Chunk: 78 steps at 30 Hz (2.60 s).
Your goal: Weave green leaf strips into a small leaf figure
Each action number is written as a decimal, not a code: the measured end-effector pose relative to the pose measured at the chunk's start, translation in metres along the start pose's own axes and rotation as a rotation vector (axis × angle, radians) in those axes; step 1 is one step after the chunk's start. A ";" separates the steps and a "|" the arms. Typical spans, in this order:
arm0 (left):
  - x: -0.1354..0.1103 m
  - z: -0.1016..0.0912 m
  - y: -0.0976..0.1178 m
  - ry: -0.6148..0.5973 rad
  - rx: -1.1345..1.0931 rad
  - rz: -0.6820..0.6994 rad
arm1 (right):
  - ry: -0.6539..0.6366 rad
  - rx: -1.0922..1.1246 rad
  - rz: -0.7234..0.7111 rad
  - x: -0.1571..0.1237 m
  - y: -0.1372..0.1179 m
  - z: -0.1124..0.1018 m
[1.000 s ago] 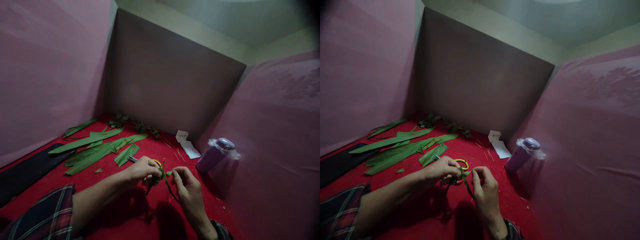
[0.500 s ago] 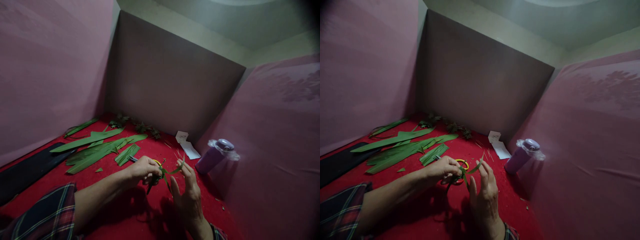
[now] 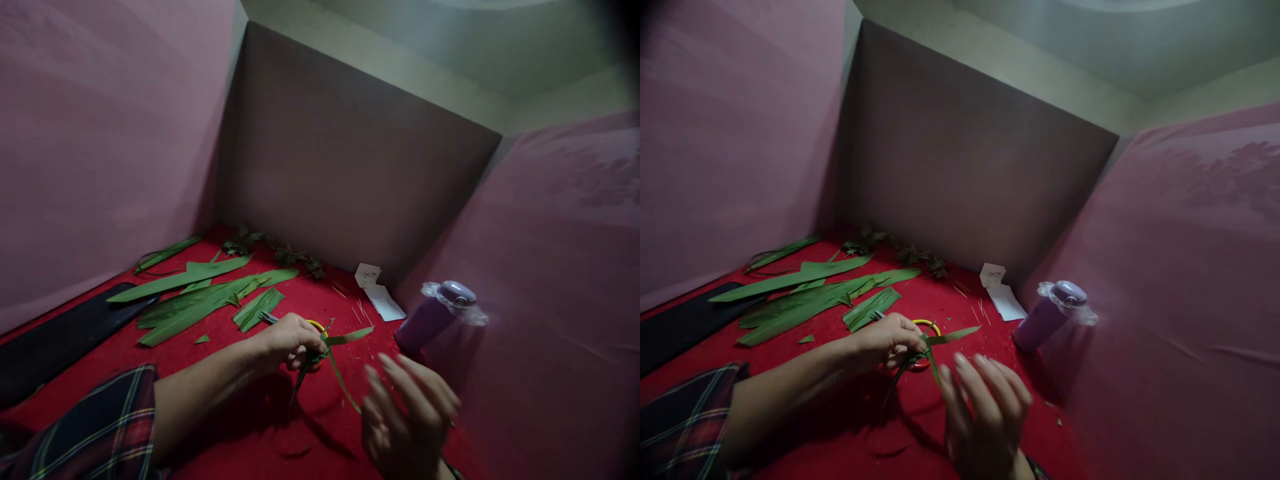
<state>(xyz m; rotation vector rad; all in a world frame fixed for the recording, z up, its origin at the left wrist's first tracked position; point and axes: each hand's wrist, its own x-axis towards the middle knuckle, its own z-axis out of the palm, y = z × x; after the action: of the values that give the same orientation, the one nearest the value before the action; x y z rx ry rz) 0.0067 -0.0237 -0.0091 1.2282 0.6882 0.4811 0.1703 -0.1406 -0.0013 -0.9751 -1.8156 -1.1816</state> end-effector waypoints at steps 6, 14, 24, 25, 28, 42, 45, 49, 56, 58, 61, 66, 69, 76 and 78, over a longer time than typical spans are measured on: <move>-0.001 0.000 -0.002 -0.080 0.058 0.019 | -0.392 0.001 -0.115 -0.001 0.004 0.015; -0.001 0.001 -0.002 -0.111 0.034 0.003 | -0.371 0.019 -0.144 -0.001 0.005 0.016; -0.003 0.001 -0.001 -0.127 0.033 0.016 | -0.346 0.054 -0.092 0.002 0.005 0.018; -0.004 0.002 0.000 -0.117 0.056 0.026 | -0.360 0.066 -0.072 0.004 0.003 0.019; -0.006 0.004 0.002 -0.080 0.129 0.066 | -0.383 0.106 -0.019 0.009 -0.005 0.021; 0.005 -0.007 -0.004 0.010 -0.068 0.064 | -0.401 0.494 0.536 -0.011 0.012 0.036; 0.007 -0.010 -0.005 0.011 -0.103 0.059 | -0.329 0.322 0.311 -0.020 0.023 0.032; 0.006 -0.009 -0.005 0.004 -0.107 0.027 | -0.290 0.287 0.143 -0.028 0.027 0.032; 0.003 -0.001 -0.006 0.037 -0.022 0.001 | -0.336 0.539 0.569 -0.023 0.005 0.041; 0.002 0.001 -0.006 0.018 0.020 0.019 | -0.349 0.668 0.720 -0.015 -0.002 0.040; 0.000 0.005 -0.005 0.009 0.063 0.037 | -0.397 0.840 0.882 -0.005 -0.009 0.039; -0.003 0.008 -0.003 0.017 0.099 0.022 | -0.348 1.079 1.116 -0.004 -0.013 0.045; -0.002 0.008 -0.003 0.010 0.116 0.010 | -0.326 1.106 1.137 -0.010 -0.014 0.049; 0.000 0.010 -0.006 0.006 0.118 -0.052 | -0.296 0.919 0.902 -0.020 -0.012 0.047; -0.001 0.012 -0.007 0.001 0.124 -0.062 | -0.290 0.873 0.856 -0.021 -0.011 0.046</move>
<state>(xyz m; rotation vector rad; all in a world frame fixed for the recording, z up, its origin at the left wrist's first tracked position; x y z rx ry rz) 0.0145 -0.0343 -0.0139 1.3190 0.7640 0.3917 0.1615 -0.1045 -0.0378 -1.1892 -1.5649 0.2787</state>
